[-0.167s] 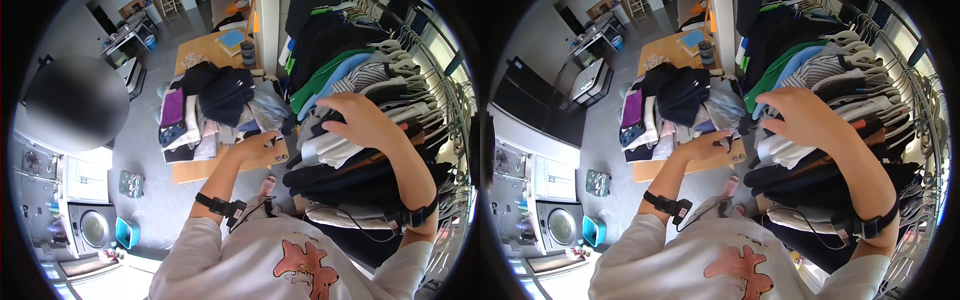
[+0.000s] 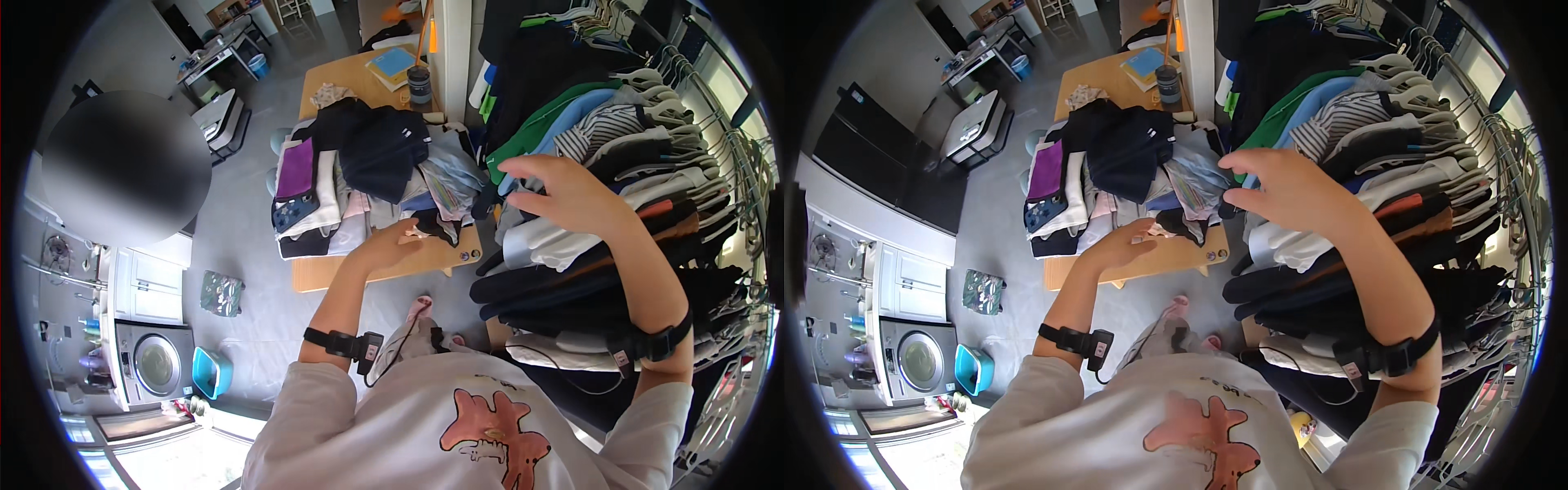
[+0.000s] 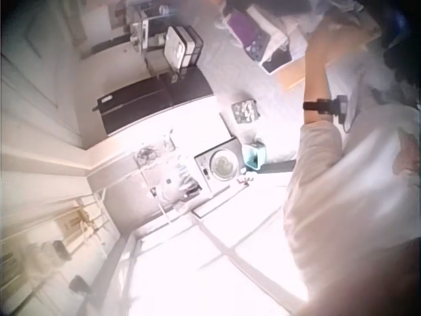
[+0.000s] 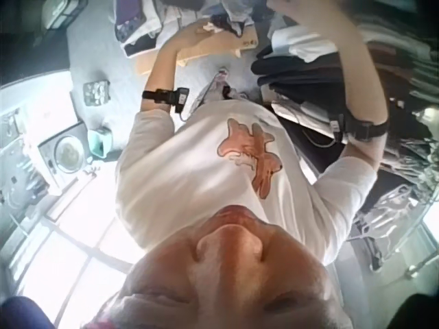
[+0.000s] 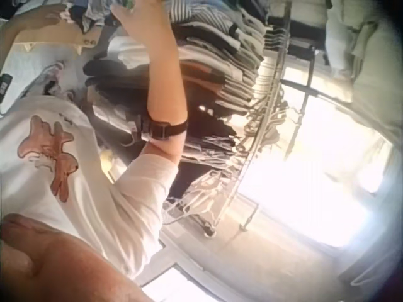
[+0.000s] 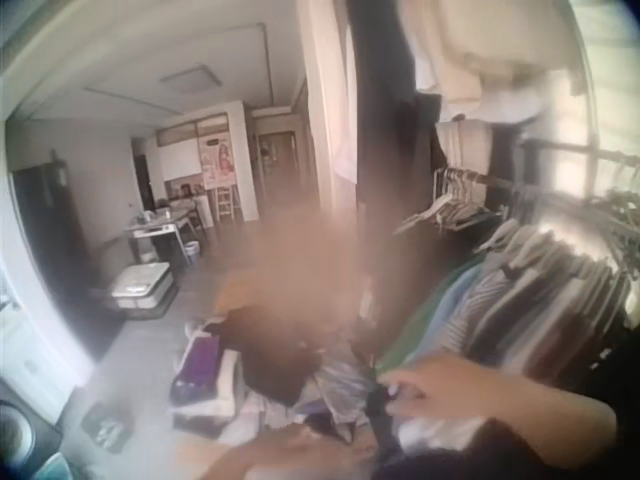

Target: Checking clothes on a rack and then searching through and organizing items in an entryway cabinet.

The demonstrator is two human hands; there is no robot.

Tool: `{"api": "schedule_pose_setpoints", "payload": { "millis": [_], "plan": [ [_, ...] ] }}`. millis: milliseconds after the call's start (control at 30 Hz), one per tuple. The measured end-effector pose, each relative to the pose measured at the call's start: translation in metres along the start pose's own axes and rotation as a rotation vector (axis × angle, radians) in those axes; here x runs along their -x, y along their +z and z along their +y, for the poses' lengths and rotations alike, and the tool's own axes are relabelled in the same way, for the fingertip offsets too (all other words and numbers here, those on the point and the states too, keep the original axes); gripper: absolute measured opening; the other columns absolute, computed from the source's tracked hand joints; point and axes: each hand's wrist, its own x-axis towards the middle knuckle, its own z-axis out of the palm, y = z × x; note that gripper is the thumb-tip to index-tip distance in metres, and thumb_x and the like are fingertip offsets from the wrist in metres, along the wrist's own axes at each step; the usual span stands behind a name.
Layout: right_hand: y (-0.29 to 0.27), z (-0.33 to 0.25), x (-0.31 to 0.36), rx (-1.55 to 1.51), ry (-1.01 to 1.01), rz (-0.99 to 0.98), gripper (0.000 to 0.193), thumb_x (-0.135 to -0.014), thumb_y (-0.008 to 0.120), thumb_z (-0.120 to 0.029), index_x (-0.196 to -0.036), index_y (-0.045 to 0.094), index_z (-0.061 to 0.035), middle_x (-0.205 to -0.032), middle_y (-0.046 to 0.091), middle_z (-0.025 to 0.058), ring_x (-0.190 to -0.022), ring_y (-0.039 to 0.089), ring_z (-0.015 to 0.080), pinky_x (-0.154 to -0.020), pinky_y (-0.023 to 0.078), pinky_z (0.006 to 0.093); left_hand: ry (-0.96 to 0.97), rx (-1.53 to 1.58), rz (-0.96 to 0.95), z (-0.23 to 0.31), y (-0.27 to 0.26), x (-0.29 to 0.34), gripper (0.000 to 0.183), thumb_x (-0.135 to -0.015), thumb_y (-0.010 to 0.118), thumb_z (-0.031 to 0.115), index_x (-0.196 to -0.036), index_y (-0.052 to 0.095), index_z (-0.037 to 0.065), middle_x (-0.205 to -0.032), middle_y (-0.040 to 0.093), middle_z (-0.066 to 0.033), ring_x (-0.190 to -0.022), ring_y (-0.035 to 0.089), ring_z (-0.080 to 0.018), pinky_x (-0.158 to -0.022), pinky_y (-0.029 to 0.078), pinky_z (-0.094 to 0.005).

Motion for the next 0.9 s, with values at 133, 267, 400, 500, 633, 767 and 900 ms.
{"api": "schedule_pose_setpoints", "payload": {
  "millis": [133, 267, 400, 500, 633, 767, 900],
  "plan": [
    [0.043, -0.002, -0.005, -0.411, 0.146, 0.015, 0.044, -0.091, 0.065, -0.017, -0.130, 0.055, -0.0005, -0.118, 0.065, 0.0149, -0.112, 0.061, 0.0223, -0.094, 0.048, 0.0346, -0.209, 0.036, 0.182, -0.070, -0.016, 0.040, 0.064, -0.091, 0.062, 0.037, -0.143, 0.042, 0.005, -0.141, 0.051, -0.0192, -0.128, 0.051, -0.0318, -0.105, 0.040, -0.0356],
    [0.091, 0.005, 0.006, -0.610, 0.185, 0.067, 0.040, -0.091, 0.066, -0.017, -0.127, 0.058, -0.0008, -0.114, 0.067, 0.0141, -0.106, 0.063, 0.0216, -0.090, 0.049, 0.0323, -0.331, 0.020, 0.272, -0.142, -0.038, 0.074, 0.064, -0.091, 0.066, 0.032, -0.142, 0.042, 0.003, -0.140, 0.051, -0.0173, -0.129, 0.050, -0.0287, -0.107, 0.039, -0.0358],
    [0.156, 0.035, 0.006, -0.807, 0.397, 0.175, 0.040, -0.091, 0.065, -0.015, -0.128, 0.057, -0.0012, -0.112, 0.067, 0.0103, -0.104, 0.062, 0.0181, -0.091, 0.047, 0.0307, -0.275, 0.029, 0.391, -0.206, -0.064, 0.069, 0.060, -0.089, 0.067, 0.031, -0.137, 0.048, 0.002, -0.138, 0.052, -0.0191, -0.129, 0.049, -0.0318, -0.108, 0.038, -0.0372],
    [0.202, 0.027, -0.007, -0.882, 0.623, 0.277, 0.042, -0.091, 0.066, -0.021, -0.128, 0.058, -0.0030, -0.110, 0.067, 0.0070, -0.101, 0.062, 0.0155, -0.088, 0.047, 0.0301, -0.245, -0.153, 0.521, -0.235, -0.094, 0.065, 0.060, -0.087, 0.069, 0.030, -0.136, 0.049, 0.003, -0.138, 0.052, -0.0204, -0.129, 0.048, -0.0342, -0.109, 0.037, -0.0383],
    [0.256, -0.004, -0.025, -1.015, 0.815, 0.426, 0.046, -0.089, 0.067, -0.032, -0.126, 0.059, -0.0056, -0.108, 0.067, 0.0042, -0.097, 0.062, 0.0138, -0.082, 0.045, 0.0292, -0.230, -0.445, 0.609, -0.273, -0.133, 0.052, 0.071, -0.079, 0.073, 0.029, -0.139, 0.043, 0.005, -0.144, 0.042, -0.0192, -0.132, 0.040, -0.0384, -0.107, 0.035, -0.0504],
    [0.296, -0.039, -0.051, -1.087, 0.916, 0.448, 0.040, -0.092, 0.064, -0.027, -0.125, 0.059, -0.0044, -0.106, 0.067, 0.0063, -0.097, 0.063, 0.0164, -0.083, 0.048, 0.0308, -0.124, -0.569, 0.520, -0.293, -0.157, 0.043, 0.080, -0.071, 0.079, 0.029, -0.138, 0.042, 0.006, -0.141, 0.041, -0.0153, -0.131, 0.038, -0.0343, -0.110, 0.031, -0.0481],
    [0.309, -0.072, -0.082, -1.054, 0.928, 0.436, 0.037, -0.093, 0.063, -0.024, -0.124, 0.059, -0.0039, -0.107, 0.067, 0.0070, -0.097, 0.064, 0.0169, -0.084, 0.049, 0.0313, -0.089, -0.536, 0.555, -0.293, -0.166, 0.038, 0.085, -0.067, 0.083, 0.031, -0.137, 0.041, 0.007, -0.137, 0.040, -0.0140, -0.128, 0.039, -0.0349, -0.111, 0.027, -0.0476]
  ]
}}
